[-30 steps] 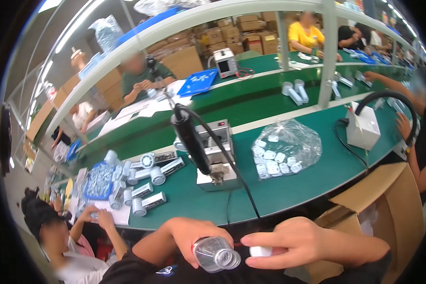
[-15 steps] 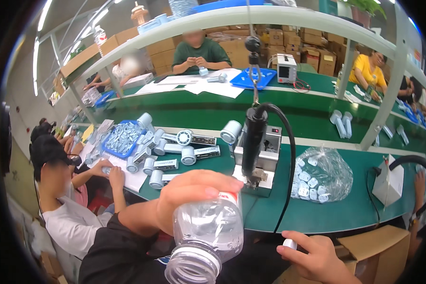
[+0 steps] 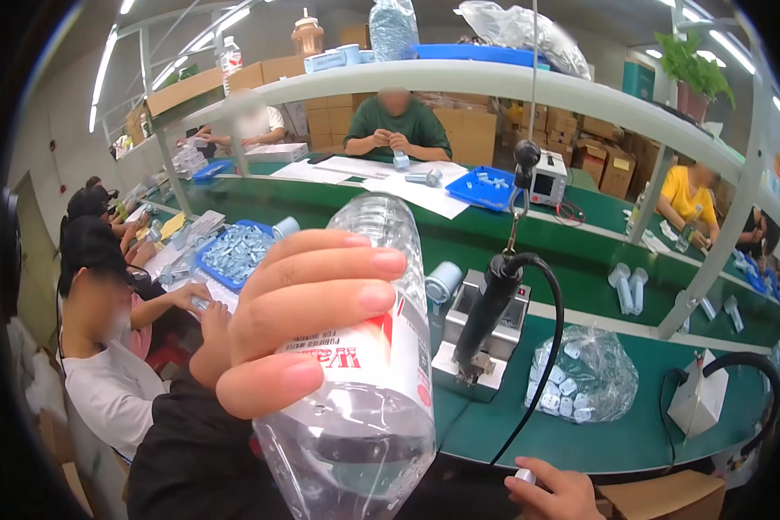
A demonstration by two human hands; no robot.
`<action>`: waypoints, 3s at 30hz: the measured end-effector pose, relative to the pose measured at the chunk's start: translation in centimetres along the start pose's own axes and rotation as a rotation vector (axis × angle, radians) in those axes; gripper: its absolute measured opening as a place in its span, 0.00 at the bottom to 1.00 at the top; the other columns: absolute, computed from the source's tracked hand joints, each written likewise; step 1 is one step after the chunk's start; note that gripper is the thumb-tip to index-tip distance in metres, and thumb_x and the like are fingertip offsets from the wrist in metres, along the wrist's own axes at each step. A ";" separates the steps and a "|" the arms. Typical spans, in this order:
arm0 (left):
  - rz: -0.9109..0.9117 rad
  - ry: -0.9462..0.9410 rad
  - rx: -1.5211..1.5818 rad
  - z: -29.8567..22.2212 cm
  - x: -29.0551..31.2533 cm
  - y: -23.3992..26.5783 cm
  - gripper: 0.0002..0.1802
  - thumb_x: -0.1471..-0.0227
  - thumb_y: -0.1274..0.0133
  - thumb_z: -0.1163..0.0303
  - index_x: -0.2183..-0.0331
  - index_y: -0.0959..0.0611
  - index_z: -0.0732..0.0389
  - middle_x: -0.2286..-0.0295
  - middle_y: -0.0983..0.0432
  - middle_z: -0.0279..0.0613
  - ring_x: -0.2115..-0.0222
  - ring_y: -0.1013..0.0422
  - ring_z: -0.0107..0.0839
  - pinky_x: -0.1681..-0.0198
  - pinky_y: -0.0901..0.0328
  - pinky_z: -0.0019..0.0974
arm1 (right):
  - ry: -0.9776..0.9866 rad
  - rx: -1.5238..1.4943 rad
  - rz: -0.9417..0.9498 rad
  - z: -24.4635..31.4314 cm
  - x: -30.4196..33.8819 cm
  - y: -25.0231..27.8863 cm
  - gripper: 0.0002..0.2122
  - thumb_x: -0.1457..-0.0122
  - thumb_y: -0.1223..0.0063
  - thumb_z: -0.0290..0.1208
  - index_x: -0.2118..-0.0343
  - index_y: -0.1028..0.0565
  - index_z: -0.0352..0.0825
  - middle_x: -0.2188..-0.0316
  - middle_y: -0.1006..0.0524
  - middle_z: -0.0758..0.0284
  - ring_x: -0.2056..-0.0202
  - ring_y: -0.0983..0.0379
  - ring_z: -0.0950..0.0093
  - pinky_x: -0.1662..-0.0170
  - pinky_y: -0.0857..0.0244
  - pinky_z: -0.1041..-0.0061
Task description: Use an electric screwdriver to assemble small plastic fans at a factory workbench.
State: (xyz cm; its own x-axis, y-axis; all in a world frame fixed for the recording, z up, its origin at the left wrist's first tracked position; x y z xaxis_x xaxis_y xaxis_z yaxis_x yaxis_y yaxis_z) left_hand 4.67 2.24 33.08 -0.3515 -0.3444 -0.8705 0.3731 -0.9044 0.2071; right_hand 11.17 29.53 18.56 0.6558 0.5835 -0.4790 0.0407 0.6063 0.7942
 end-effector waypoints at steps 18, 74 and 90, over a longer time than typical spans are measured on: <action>0.075 0.085 0.151 -0.8 0.0 1.6 0.20 0.62 0.40 0.73 0.63 0.25 0.64 0.65 0.25 0.55 0.68 0.25 0.45 0.68 0.29 0.40 | -0.044 -0.045 0.046 -0.2 0.2 -0.4 0.18 0.55 0.44 0.16 0.58 0.27 0.37 0.58 0.25 0.54 0.67 0.25 0.57 0.67 0.30 0.69; 0.084 0.731 0.798 -9.3 22.2 -9.1 0.09 0.63 0.41 0.77 0.72 0.19 0.62 0.79 0.25 0.40 0.79 0.27 0.34 0.77 0.33 0.34 | -0.086 -0.269 -1.041 -9.8 -18.3 14.2 0.28 0.50 0.42 0.26 0.47 0.41 0.33 0.56 0.31 0.60 0.55 0.30 0.69 0.51 0.32 0.65; 0.618 1.198 0.539 -8.0 31.2 -7.1 0.04 0.54 0.46 0.72 0.73 0.19 0.60 0.78 0.25 0.41 0.76 0.27 0.40 0.72 0.33 0.39 | -0.358 0.667 -1.100 -29.2 -41.0 26.7 0.29 0.48 0.42 0.43 0.52 0.38 0.24 0.59 0.27 0.55 0.59 0.28 0.64 0.54 0.36 0.69</action>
State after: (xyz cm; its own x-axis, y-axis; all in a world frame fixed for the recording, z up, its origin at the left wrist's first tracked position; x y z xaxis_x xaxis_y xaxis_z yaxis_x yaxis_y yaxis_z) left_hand -2.11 -0.07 0.91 0.7578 -0.5377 -0.3696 -0.2601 -0.7685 0.5846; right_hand -36.59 37.55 48.44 0.2009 -0.2707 -0.9415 0.9635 0.2284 0.1399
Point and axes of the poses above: each hand's wrist, its own x-axis away from the middle knuckle, its own y-axis out of the back of the hand, z = x × y, the point moved 4 cm from there along -x, towards the middle knuckle
